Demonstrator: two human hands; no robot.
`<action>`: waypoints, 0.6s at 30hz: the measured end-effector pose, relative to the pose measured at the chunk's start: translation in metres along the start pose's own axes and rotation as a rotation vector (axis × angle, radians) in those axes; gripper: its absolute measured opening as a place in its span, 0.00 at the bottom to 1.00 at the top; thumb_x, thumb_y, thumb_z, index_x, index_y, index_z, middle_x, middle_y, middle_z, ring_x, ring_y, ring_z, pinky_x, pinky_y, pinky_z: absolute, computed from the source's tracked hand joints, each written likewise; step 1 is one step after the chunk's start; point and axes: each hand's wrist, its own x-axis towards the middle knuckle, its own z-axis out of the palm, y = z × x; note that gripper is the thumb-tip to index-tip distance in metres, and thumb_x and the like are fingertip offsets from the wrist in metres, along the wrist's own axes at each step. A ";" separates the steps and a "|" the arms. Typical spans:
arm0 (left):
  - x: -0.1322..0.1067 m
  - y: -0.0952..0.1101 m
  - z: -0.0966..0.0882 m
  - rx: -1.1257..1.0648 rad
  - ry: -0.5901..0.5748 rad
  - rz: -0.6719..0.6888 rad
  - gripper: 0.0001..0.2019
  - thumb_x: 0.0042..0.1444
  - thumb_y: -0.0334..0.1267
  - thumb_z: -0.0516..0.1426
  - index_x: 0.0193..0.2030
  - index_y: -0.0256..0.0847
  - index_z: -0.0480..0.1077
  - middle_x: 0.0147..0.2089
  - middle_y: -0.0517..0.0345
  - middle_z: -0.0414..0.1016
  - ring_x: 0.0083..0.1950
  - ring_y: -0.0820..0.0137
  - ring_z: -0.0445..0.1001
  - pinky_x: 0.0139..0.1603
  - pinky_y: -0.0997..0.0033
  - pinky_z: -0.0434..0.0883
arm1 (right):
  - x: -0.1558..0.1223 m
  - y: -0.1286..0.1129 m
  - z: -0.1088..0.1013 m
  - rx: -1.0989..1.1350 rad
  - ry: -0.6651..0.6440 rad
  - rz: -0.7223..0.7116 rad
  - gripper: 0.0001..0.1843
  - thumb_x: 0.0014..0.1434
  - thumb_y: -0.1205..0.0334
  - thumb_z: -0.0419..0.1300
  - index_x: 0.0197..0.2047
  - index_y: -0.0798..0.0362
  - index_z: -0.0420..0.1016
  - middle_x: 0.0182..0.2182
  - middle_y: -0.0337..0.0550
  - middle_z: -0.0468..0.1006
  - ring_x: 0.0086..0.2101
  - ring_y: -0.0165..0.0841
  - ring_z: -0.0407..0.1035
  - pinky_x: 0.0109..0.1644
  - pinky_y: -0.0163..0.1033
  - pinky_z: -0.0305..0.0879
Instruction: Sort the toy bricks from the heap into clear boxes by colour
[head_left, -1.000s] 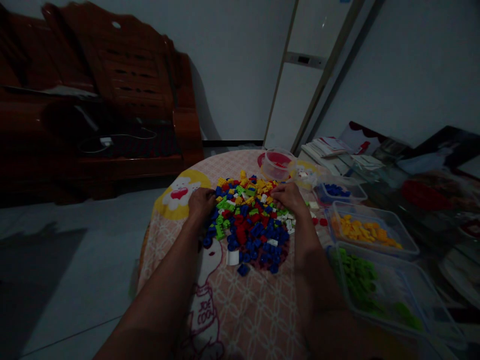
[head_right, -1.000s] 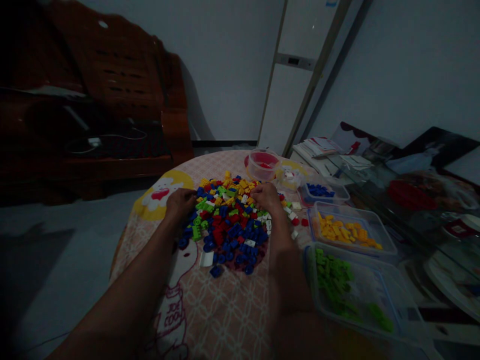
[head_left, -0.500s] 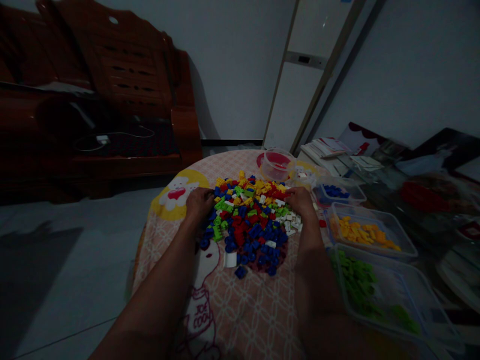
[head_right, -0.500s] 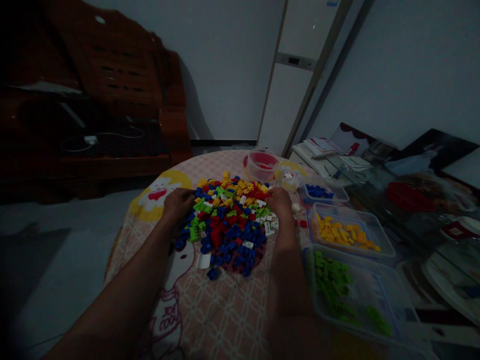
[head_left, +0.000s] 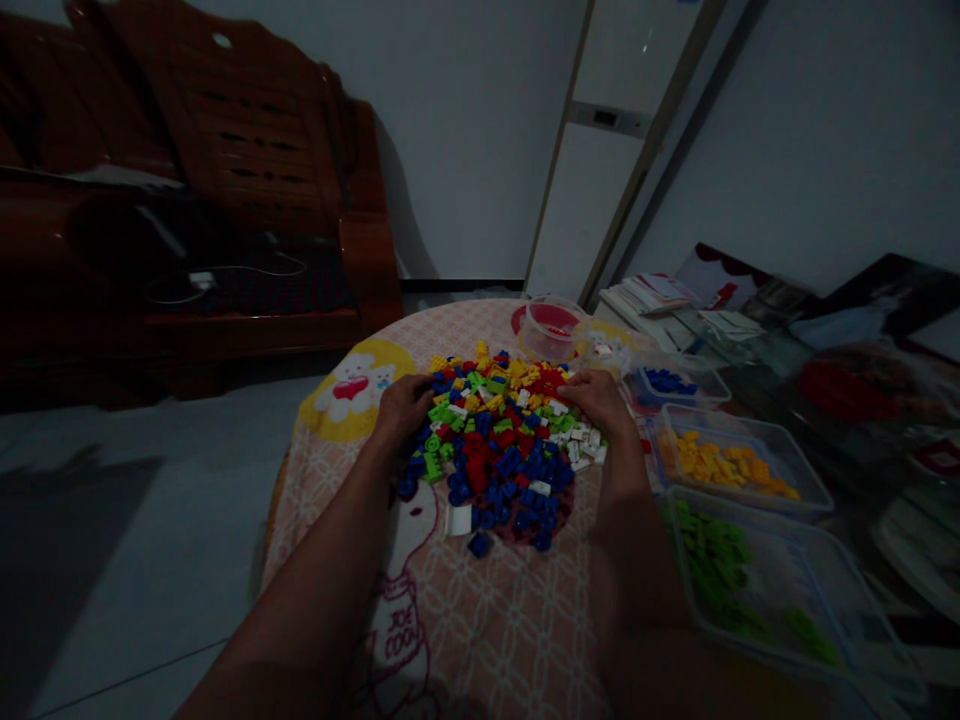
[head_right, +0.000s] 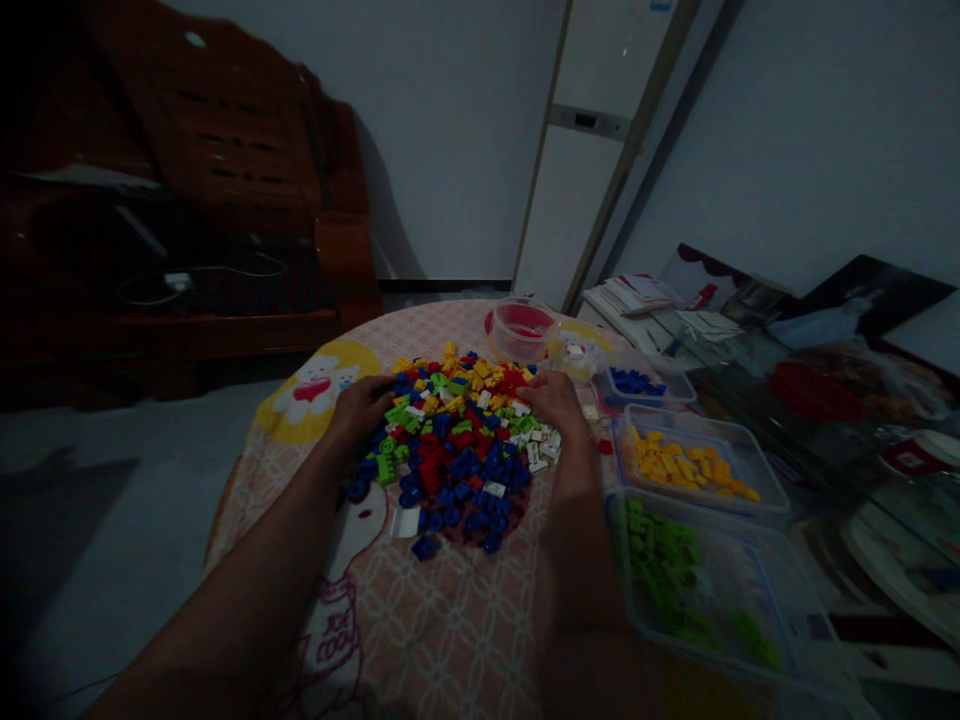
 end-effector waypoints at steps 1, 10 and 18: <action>0.000 0.001 0.000 0.001 0.001 -0.002 0.22 0.62 0.36 0.58 0.60 0.41 0.85 0.61 0.45 0.87 0.63 0.51 0.83 0.69 0.52 0.77 | -0.001 -0.002 0.001 0.026 -0.014 0.013 0.10 0.55 0.60 0.70 0.29 0.49 0.72 0.14 0.29 0.68 0.16 0.29 0.62 0.22 0.32 0.58; -0.003 0.007 -0.004 0.028 -0.015 -0.031 0.22 0.63 0.35 0.58 0.61 0.41 0.85 0.63 0.44 0.86 0.65 0.52 0.82 0.70 0.54 0.76 | -0.003 -0.009 0.012 0.191 -0.019 0.046 0.19 0.53 0.53 0.77 0.28 0.49 0.71 0.13 0.31 0.71 0.14 0.29 0.64 0.16 0.31 0.57; -0.005 0.007 -0.003 0.008 -0.010 -0.021 0.22 0.63 0.35 0.58 0.61 0.41 0.84 0.63 0.45 0.86 0.64 0.53 0.82 0.71 0.54 0.75 | 0.044 -0.038 0.026 0.558 0.377 -0.096 0.19 0.59 0.63 0.66 0.54 0.54 0.79 0.24 0.33 0.81 0.28 0.36 0.83 0.34 0.37 0.82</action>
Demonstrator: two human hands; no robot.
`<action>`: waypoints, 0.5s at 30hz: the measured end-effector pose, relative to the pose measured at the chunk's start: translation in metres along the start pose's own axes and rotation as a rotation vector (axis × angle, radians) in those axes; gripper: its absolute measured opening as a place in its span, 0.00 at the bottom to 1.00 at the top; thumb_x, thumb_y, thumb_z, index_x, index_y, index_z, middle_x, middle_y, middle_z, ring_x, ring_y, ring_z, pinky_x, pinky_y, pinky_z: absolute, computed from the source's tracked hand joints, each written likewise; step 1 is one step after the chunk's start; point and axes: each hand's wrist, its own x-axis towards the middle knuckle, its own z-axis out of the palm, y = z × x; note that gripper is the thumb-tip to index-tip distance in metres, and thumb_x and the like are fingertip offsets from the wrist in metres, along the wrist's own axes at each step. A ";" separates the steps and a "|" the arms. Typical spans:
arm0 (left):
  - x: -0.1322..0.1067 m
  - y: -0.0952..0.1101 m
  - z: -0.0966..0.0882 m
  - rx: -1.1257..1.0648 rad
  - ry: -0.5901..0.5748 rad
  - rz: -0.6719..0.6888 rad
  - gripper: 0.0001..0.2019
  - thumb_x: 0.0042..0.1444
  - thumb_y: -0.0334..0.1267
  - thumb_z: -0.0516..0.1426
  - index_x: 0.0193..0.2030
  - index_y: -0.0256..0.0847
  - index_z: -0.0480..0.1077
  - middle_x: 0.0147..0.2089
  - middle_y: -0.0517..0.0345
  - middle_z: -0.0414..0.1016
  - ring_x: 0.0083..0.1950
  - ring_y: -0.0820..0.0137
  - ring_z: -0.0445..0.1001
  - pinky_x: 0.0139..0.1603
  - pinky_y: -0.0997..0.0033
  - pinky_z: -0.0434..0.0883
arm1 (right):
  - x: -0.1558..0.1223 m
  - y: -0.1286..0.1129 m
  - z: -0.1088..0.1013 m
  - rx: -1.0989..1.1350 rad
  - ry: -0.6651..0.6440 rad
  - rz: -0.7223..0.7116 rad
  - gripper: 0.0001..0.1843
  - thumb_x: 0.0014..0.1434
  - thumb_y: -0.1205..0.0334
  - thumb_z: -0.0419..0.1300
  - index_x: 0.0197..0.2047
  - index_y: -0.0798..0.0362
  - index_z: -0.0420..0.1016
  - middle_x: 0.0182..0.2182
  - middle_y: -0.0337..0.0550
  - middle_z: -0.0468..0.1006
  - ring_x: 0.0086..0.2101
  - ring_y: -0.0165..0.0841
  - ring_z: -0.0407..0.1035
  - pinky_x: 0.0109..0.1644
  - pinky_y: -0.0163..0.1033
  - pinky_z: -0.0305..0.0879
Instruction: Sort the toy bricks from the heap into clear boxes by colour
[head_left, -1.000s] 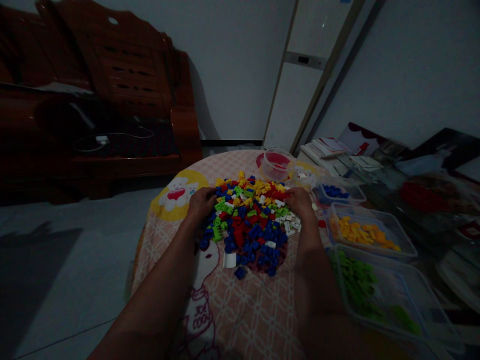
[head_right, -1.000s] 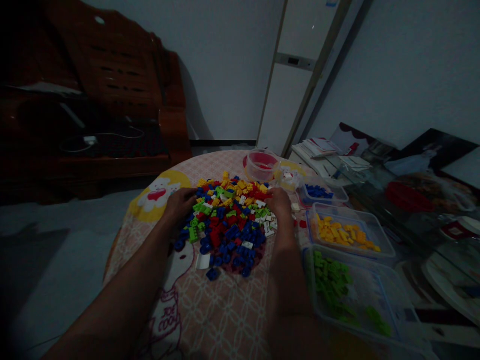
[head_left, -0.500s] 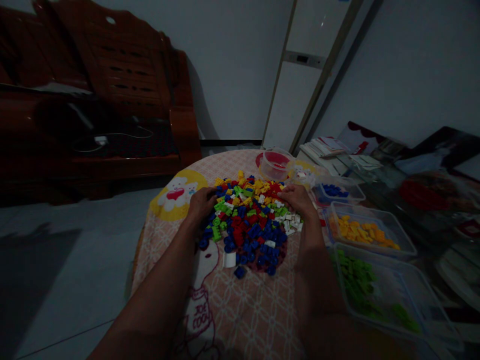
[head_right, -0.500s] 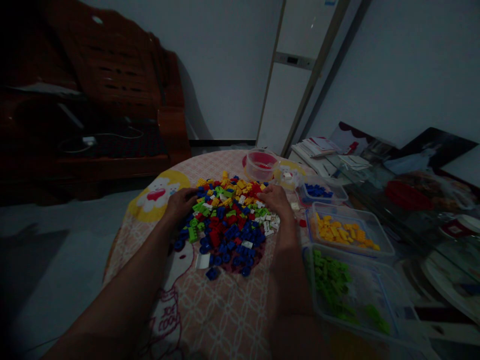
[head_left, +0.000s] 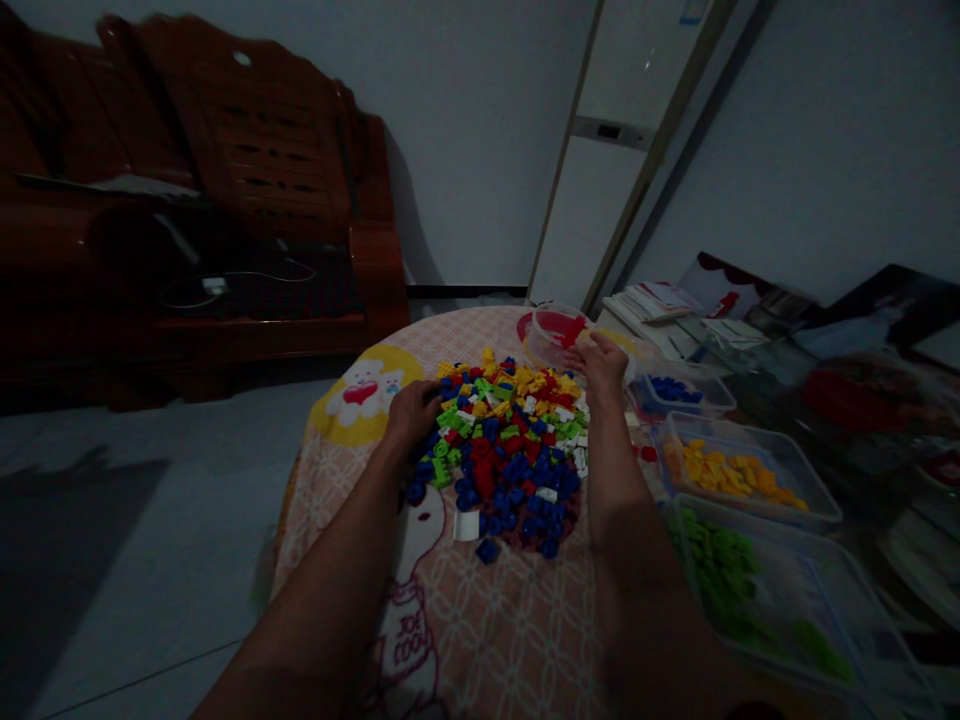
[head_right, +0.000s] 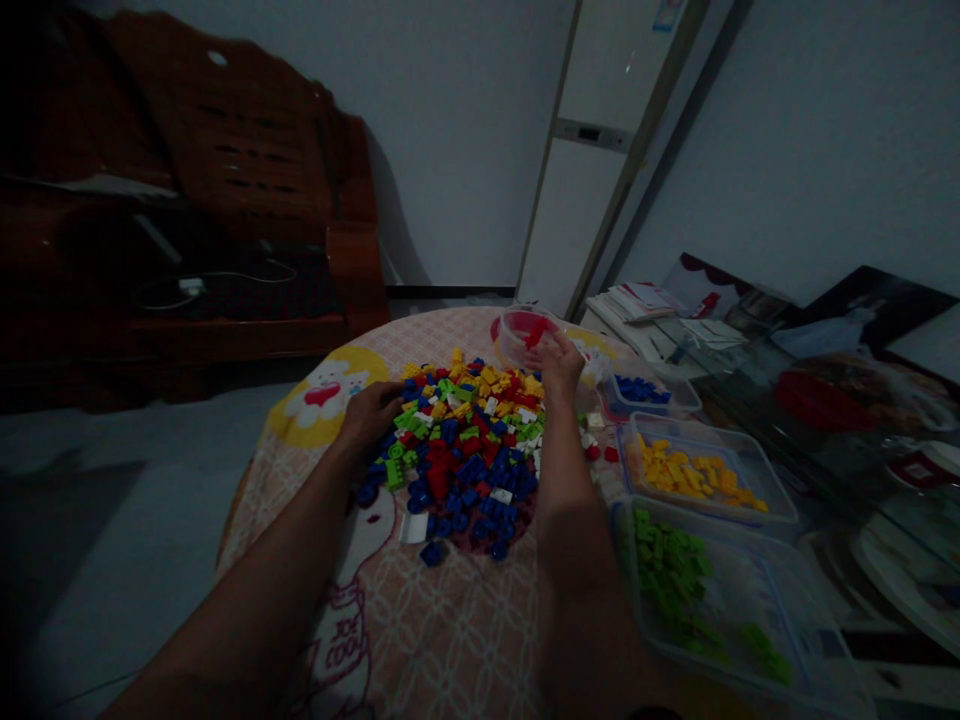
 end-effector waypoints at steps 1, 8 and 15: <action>0.000 0.000 0.000 -0.002 -0.005 0.000 0.22 0.63 0.35 0.57 0.61 0.40 0.84 0.63 0.45 0.85 0.65 0.53 0.81 0.71 0.54 0.75 | 0.001 -0.001 0.000 0.023 0.030 -0.043 0.21 0.58 0.64 0.65 0.55 0.54 0.79 0.26 0.34 0.82 0.31 0.36 0.84 0.37 0.37 0.84; 0.001 0.001 0.002 -0.003 -0.001 -0.004 0.22 0.63 0.34 0.58 0.61 0.40 0.84 0.63 0.44 0.85 0.65 0.52 0.82 0.71 0.54 0.75 | -0.035 -0.002 -0.019 -0.194 -0.343 0.097 0.05 0.53 0.66 0.70 0.35 0.54 0.79 0.20 0.37 0.79 0.20 0.32 0.75 0.25 0.33 0.75; 0.000 0.001 0.000 0.008 -0.020 -0.016 0.23 0.63 0.34 0.58 0.63 0.38 0.84 0.64 0.42 0.84 0.65 0.50 0.81 0.71 0.53 0.75 | -0.059 -0.019 -0.019 -0.579 -0.718 0.052 0.07 0.51 0.73 0.66 0.26 0.53 0.79 0.15 0.32 0.74 0.18 0.29 0.69 0.24 0.31 0.64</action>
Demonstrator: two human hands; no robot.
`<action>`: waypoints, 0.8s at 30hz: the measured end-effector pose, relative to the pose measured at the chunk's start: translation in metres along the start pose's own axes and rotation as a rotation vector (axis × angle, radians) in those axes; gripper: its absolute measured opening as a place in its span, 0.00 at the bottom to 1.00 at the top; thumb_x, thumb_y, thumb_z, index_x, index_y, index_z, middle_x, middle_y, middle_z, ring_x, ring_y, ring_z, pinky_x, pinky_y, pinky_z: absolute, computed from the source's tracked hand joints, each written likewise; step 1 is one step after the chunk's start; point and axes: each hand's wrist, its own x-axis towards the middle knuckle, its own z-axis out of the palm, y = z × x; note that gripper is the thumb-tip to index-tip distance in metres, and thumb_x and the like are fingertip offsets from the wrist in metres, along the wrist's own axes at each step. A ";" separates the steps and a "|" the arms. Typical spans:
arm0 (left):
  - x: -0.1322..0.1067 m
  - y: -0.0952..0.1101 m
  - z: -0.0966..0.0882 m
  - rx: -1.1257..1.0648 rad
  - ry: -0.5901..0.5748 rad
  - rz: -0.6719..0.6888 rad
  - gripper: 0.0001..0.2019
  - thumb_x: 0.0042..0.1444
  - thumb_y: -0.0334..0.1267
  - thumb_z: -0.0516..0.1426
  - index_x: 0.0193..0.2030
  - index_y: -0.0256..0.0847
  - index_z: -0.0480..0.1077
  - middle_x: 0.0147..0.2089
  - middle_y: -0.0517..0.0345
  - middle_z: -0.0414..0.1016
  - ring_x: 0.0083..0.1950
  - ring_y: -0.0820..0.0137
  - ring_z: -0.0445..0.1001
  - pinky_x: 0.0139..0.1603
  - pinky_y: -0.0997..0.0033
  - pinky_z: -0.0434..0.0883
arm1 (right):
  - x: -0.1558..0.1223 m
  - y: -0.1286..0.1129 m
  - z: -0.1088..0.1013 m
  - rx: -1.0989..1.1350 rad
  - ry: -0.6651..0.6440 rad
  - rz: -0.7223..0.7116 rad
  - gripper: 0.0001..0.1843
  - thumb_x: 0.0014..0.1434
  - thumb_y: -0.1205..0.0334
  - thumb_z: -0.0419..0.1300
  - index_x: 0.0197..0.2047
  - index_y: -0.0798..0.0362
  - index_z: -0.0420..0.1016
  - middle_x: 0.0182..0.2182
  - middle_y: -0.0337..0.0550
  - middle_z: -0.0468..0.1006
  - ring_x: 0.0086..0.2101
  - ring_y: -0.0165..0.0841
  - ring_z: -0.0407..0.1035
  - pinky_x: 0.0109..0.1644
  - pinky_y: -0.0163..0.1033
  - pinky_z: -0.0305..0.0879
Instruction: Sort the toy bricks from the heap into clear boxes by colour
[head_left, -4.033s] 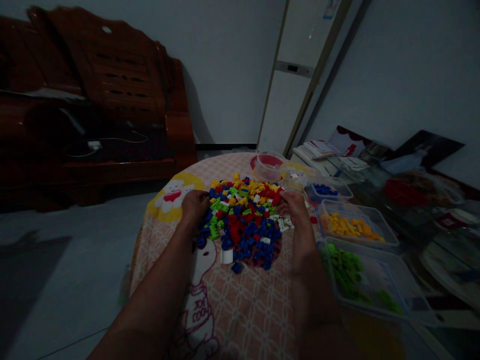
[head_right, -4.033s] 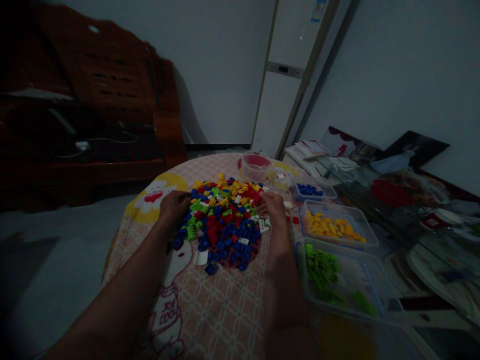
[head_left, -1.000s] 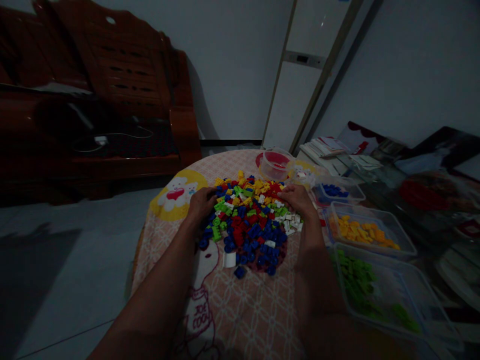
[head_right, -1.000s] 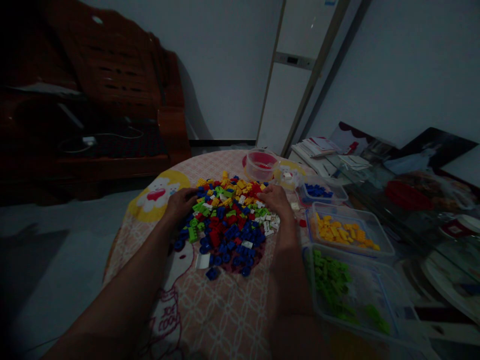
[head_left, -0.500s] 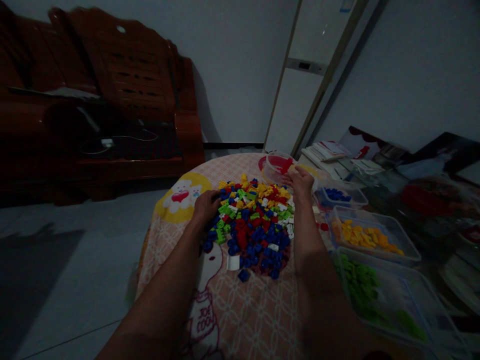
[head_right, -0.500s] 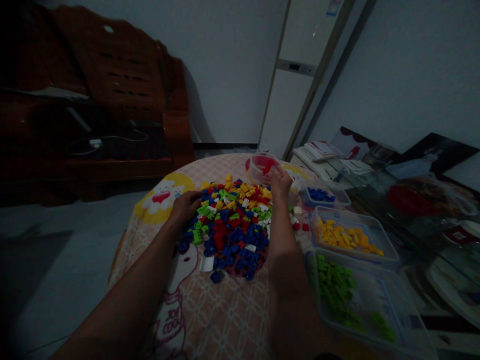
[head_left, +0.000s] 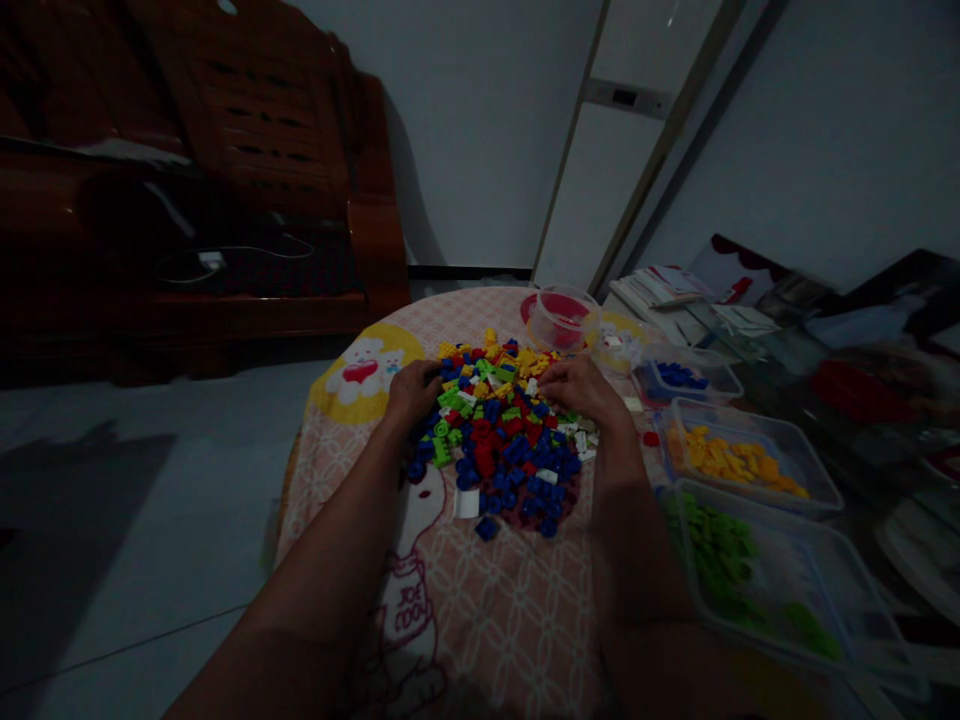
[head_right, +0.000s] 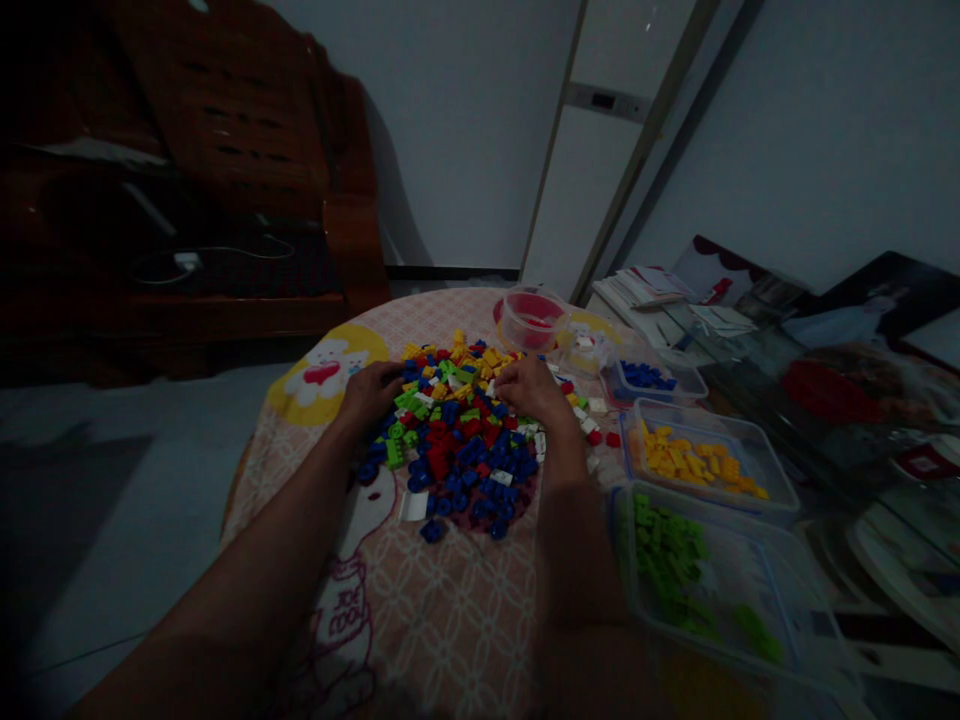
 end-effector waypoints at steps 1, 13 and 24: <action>0.000 0.000 0.000 0.002 -0.002 -0.004 0.23 0.63 0.34 0.58 0.63 0.38 0.84 0.64 0.42 0.84 0.65 0.51 0.81 0.71 0.53 0.74 | -0.002 -0.001 0.000 -0.087 -0.066 0.004 0.09 0.51 0.74 0.65 0.23 0.53 0.78 0.14 0.32 0.72 0.17 0.29 0.69 0.25 0.32 0.63; 0.000 0.003 -0.001 0.034 -0.006 -0.013 0.23 0.64 0.35 0.58 0.63 0.39 0.83 0.64 0.44 0.85 0.65 0.52 0.81 0.70 0.56 0.74 | -0.001 -0.017 0.033 -0.749 -0.170 -0.040 0.20 0.39 0.74 0.81 0.18 0.49 0.74 0.16 0.34 0.73 0.25 0.32 0.75 0.28 0.32 0.60; 0.002 -0.001 0.000 0.025 0.002 0.007 0.23 0.64 0.36 0.57 0.62 0.41 0.84 0.62 0.45 0.86 0.65 0.52 0.81 0.71 0.54 0.74 | 0.000 0.007 -0.002 0.055 -0.087 0.044 0.04 0.52 0.68 0.72 0.30 0.52 0.82 0.18 0.35 0.79 0.21 0.33 0.75 0.26 0.32 0.72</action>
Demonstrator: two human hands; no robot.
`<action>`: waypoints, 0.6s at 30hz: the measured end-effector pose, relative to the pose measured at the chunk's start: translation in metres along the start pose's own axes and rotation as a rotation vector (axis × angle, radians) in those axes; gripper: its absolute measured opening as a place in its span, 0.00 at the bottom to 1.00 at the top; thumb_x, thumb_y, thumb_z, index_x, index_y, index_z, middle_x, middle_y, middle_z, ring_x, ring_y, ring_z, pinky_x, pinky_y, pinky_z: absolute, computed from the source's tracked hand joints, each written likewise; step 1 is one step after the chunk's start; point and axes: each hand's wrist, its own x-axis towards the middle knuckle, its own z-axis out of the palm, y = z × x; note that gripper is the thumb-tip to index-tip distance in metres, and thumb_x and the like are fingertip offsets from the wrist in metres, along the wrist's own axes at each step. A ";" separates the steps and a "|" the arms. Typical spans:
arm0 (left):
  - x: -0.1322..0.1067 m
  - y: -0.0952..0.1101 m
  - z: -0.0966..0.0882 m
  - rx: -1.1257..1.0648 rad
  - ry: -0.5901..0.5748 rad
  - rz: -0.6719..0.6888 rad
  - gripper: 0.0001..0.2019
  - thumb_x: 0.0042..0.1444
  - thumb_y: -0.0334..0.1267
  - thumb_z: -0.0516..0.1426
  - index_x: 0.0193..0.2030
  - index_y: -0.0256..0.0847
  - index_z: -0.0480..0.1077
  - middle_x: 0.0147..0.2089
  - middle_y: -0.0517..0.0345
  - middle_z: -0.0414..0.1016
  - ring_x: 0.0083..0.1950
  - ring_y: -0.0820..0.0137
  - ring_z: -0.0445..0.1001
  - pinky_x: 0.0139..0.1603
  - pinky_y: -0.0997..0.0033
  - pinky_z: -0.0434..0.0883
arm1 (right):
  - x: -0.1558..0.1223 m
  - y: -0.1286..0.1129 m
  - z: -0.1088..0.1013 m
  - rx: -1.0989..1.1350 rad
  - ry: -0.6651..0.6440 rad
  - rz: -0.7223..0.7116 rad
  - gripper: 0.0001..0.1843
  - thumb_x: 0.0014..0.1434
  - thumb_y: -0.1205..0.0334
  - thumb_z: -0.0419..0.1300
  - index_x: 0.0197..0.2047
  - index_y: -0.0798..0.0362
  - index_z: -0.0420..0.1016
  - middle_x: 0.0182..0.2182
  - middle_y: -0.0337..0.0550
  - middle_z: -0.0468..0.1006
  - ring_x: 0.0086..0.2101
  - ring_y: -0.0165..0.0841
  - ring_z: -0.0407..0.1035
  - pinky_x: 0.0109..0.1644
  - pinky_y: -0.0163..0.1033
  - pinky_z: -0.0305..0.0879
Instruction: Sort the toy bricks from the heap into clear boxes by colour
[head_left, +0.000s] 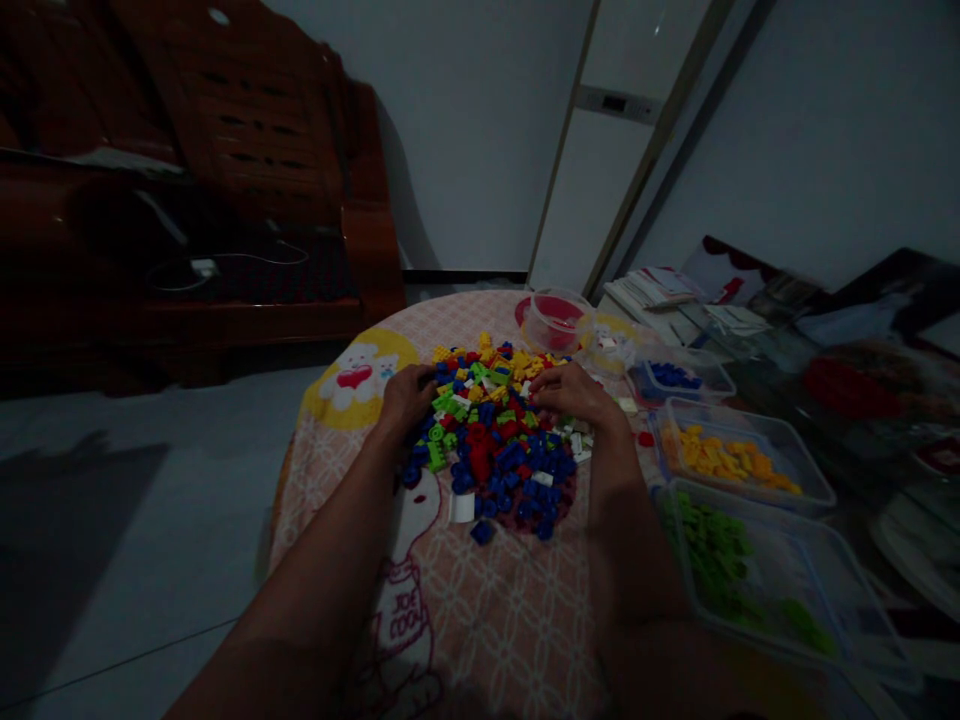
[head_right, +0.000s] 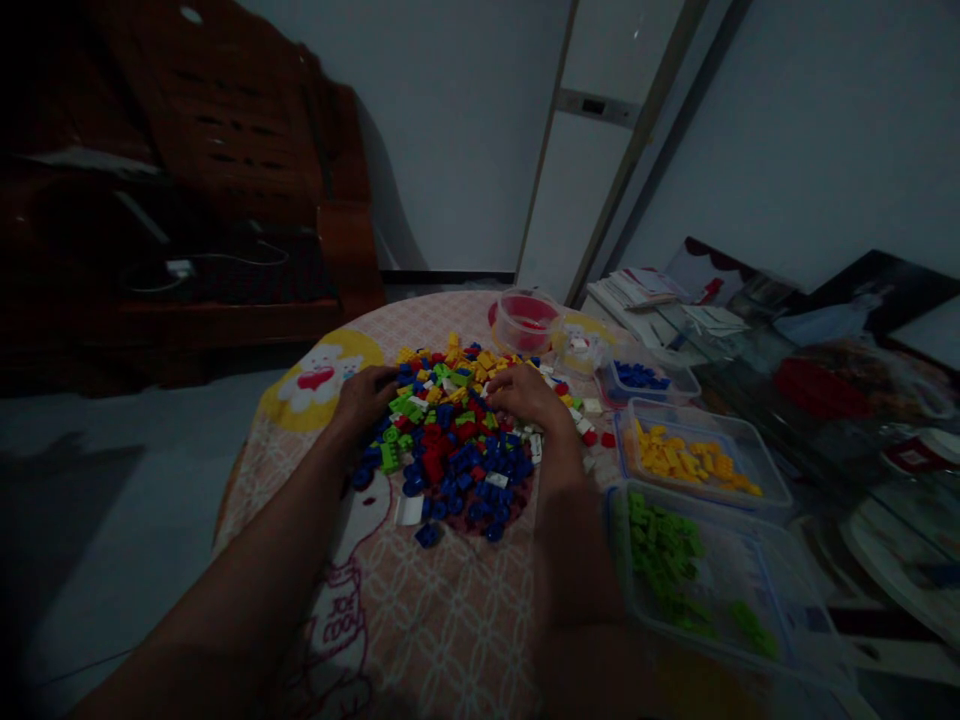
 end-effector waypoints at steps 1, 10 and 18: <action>0.000 0.000 0.000 0.001 -0.002 0.000 0.23 0.64 0.36 0.57 0.62 0.40 0.84 0.63 0.44 0.85 0.65 0.52 0.81 0.71 0.54 0.74 | 0.000 0.003 -0.002 0.052 -0.006 0.010 0.05 0.52 0.67 0.73 0.30 0.52 0.82 0.17 0.35 0.79 0.20 0.33 0.75 0.24 0.32 0.72; -0.002 0.002 0.002 -0.042 0.017 0.000 0.22 0.64 0.36 0.57 0.61 0.39 0.84 0.62 0.43 0.85 0.64 0.51 0.82 0.70 0.53 0.75 | 0.026 0.028 -0.015 0.476 0.487 0.013 0.07 0.50 0.73 0.71 0.34 0.55 0.80 0.22 0.38 0.81 0.23 0.32 0.79 0.29 0.33 0.81; 0.000 0.002 0.001 -0.007 -0.009 -0.010 0.22 0.65 0.35 0.57 0.62 0.39 0.84 0.62 0.43 0.85 0.64 0.52 0.82 0.69 0.56 0.75 | 0.069 0.016 -0.036 0.418 0.875 -0.218 0.22 0.51 0.66 0.64 0.51 0.59 0.85 0.42 0.47 0.88 0.48 0.40 0.84 0.52 0.42 0.84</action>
